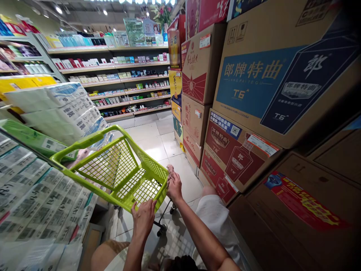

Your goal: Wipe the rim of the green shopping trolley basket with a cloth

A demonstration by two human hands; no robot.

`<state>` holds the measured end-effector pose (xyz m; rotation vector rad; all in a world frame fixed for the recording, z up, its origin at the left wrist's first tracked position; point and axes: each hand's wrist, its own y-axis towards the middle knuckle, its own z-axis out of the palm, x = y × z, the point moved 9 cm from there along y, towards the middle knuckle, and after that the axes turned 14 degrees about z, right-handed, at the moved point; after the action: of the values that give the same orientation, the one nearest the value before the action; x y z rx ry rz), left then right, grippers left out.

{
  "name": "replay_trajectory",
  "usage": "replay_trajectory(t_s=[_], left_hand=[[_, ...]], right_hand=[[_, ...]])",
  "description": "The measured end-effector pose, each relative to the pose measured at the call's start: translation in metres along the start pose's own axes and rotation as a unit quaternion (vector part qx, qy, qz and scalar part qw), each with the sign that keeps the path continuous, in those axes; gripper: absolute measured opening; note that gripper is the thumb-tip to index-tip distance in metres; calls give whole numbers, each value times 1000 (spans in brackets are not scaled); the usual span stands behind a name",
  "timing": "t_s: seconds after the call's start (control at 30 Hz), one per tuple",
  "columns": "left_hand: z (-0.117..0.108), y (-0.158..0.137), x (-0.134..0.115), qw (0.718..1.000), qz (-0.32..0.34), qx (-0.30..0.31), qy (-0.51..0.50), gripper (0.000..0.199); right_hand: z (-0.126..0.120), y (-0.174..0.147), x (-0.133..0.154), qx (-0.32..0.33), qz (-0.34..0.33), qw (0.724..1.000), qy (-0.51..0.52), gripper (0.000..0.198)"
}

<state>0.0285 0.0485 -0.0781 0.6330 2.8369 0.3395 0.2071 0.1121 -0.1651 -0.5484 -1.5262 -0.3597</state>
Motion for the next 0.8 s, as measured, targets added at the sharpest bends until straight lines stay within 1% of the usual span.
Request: replay_trajectory(t_s=[0.07,0.13,0.2,0.23,0.3,0.33,0.4,0.5,0.53,0.57,0.63,0.7,0.73,0.77,0.8], left_hand=[[-7,-1,2,1000,29,-12,-1,40],[-11,-2,4,999,51,-16,-2,41],[-11,0,2,997,73,-12,-5,43],[-11,1,0,997,82,-12,-5,43],[-9,6,-5,996,89,-18,-1,43],[-8,9,-8,996,89,-23,1,43],[-4,14,-11,996,85,-32,3,44],[0,19,-17,995,87,-44,4,44],[1,20,-19,995,89,-45,5,44],[1,20,-21,995,92,-45,5,44],[0,20,-25,995,92,-44,6,45],[-2,20,-28,995,85,-44,8,45],[-2,20,-29,996,81,-43,9,45],[-2,21,-30,996,77,-41,10,45],[-2,22,-30,997,73,-37,9,45]], right_hand=[[2,-11,-1,-11,-25,999,-28,55],[3,-15,0,-15,-34,998,-48,61],[1,-3,5,-6,-25,998,-58,62],[0,6,8,1,-10,998,-58,60],[2,23,15,41,13,997,-62,58],[3,28,17,51,20,996,-69,56],[4,24,15,36,13,995,-88,56],[6,2,7,-16,-30,994,-102,59],[6,-1,2,-25,-31,994,-100,59],[6,0,-6,-26,-10,995,-95,57],[2,12,-22,-13,75,994,-78,49],[-1,27,-33,10,155,986,-62,41],[-2,33,-35,20,173,983,-55,40],[-3,37,-32,25,170,984,-48,40],[-4,40,-27,22,148,988,-40,40]])
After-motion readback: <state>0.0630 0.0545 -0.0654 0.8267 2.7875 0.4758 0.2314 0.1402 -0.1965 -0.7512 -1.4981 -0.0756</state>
